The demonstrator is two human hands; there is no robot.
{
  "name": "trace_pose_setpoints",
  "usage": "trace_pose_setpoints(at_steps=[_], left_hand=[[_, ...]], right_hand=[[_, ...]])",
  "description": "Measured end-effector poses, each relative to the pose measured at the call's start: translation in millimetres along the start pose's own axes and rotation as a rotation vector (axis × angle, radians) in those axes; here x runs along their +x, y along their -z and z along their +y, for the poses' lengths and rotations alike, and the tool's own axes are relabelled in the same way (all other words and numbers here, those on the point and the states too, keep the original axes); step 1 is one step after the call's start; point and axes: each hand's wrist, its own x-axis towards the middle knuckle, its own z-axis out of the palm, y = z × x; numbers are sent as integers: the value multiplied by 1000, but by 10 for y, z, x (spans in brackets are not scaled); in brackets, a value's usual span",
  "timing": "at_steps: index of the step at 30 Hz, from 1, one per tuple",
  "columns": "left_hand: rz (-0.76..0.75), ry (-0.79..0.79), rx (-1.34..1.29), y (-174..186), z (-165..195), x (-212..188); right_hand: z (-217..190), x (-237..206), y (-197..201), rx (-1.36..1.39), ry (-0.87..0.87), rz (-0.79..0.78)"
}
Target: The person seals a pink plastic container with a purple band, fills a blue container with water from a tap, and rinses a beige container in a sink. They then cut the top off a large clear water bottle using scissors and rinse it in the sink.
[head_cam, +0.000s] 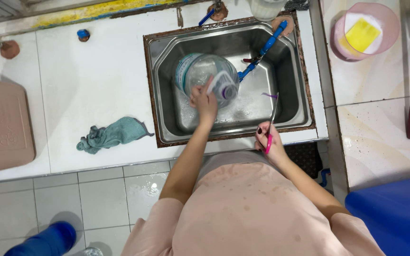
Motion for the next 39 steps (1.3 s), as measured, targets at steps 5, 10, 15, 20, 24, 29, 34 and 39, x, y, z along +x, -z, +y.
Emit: trace_pose_setpoints(at_steps=[5, 10, 15, 20, 24, 29, 34, 39], left_hand=[[52, 144, -120, -104, 19, 486], [69, 168, -162, -66, -23, 690], [18, 111, -202, 191, -183, 665], [-146, -2, -85, 77, -114, 310], [-193, -58, -67, -121, -39, 56], [-279, -175, -12, -265, 59, -75], [-365, -267, 5, -356, 263, -169], [-401, -260, 35, -370, 402, -202]], right_hand=[[-168, 234, 11, -362, -80, -55], [-329, 559, -60, -444, 241, -143], [-725, 707, 380, -402, 134, 279], [-969, 641, 1077, -354, 186, 593], [-1108, 457, 1592, 618, -33, 393], [-962, 190, 1567, 558, -37, 312], [-816, 84, 754, -692, -169, 161], [-1188, 66, 197, -1693, -304, -49]])
